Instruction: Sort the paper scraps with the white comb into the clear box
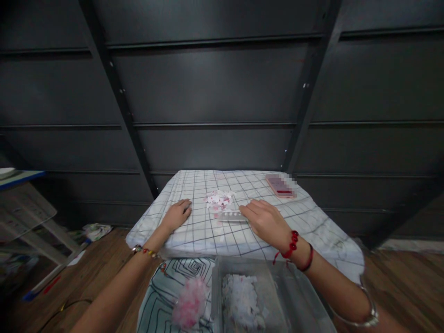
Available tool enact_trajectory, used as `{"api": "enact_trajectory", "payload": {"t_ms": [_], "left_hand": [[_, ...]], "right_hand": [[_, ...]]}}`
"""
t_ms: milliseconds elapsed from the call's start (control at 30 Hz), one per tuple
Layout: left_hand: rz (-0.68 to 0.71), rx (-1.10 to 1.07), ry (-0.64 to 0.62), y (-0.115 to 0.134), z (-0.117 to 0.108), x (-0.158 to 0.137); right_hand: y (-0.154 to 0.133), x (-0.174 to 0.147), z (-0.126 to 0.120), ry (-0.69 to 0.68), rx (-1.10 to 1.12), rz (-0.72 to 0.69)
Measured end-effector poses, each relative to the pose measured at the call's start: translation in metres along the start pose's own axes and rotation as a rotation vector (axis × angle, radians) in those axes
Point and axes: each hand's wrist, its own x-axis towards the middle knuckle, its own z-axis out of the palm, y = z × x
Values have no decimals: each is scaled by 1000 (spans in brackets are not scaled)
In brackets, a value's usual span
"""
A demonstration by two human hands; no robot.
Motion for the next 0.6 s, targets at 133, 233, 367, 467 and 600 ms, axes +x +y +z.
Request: {"api": "enact_trajectory", "payload": {"t_ms": [133, 233, 367, 467, 600], "left_hand": [[9, -9, 10, 0, 1, 0], [13, -31, 24, -1, 1, 0], [8, -41, 32, -1, 2, 0], [0, -43, 27, -1, 2, 0], [-7, -39, 23, 0, 1, 0]], "right_hand": [[-4, -9, -10, -8, 63, -54], [-3, -15, -17, -28, 93, -67], [-1, -18, -17, 6, 123, -15], [-2, -17, -14, -6, 147, -28], [0, -19, -17, -62, 207, -37]]}}
